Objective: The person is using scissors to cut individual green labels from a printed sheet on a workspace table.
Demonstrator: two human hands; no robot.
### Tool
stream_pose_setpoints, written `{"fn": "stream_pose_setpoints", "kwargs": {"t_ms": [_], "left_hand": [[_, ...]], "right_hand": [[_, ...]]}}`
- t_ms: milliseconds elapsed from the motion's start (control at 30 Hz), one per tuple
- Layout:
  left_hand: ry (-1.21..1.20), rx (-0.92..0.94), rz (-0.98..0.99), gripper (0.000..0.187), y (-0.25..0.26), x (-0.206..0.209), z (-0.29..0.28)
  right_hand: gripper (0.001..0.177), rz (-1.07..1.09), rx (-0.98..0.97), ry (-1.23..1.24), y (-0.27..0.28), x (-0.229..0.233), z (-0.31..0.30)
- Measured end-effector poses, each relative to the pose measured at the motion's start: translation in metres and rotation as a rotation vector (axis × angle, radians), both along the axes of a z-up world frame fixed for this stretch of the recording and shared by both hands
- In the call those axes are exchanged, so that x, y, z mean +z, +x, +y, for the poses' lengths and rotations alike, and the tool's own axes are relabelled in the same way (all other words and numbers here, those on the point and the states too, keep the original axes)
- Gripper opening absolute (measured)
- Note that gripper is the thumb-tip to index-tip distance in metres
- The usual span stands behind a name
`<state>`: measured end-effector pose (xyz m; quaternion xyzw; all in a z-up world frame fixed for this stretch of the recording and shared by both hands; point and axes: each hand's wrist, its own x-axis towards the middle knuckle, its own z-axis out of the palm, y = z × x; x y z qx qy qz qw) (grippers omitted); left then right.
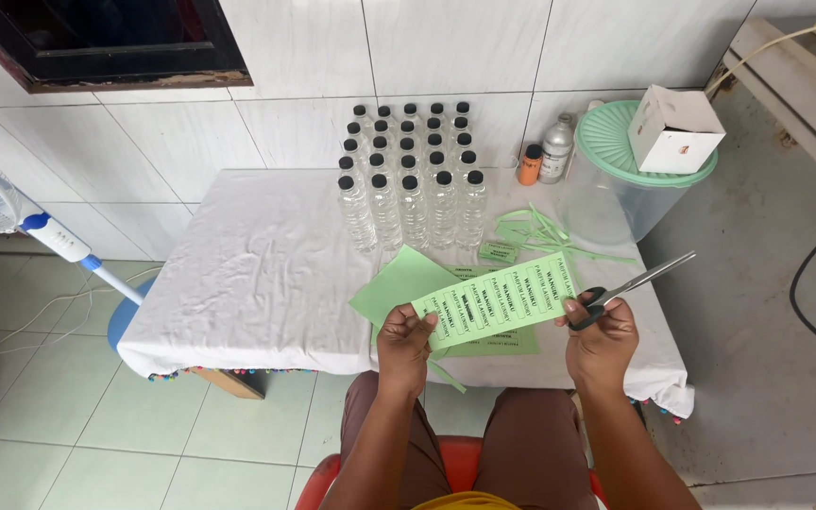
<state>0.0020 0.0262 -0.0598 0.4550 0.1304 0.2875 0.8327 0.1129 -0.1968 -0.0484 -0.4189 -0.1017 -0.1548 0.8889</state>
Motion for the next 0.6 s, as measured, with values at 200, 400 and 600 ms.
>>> {"fn": "stream_pose_setpoints", "kwargs": {"t_ms": [200,400,600], "left_hand": [[0.021,-0.010,-0.006,0.013,-0.010,0.006,-0.002],[0.103,0.032,-0.048,0.014,-0.021,0.012,0.000],[0.137,0.083,-0.083,0.012,-0.027,0.006,0.004]], "right_hand": [[0.026,-0.042,-0.008,0.009,-0.002,0.005,-0.007],[0.024,-0.069,-0.014,-0.016,-0.005,0.009,-0.007],[0.023,-0.090,-0.014,-0.027,-0.008,0.011,-0.004]]}}
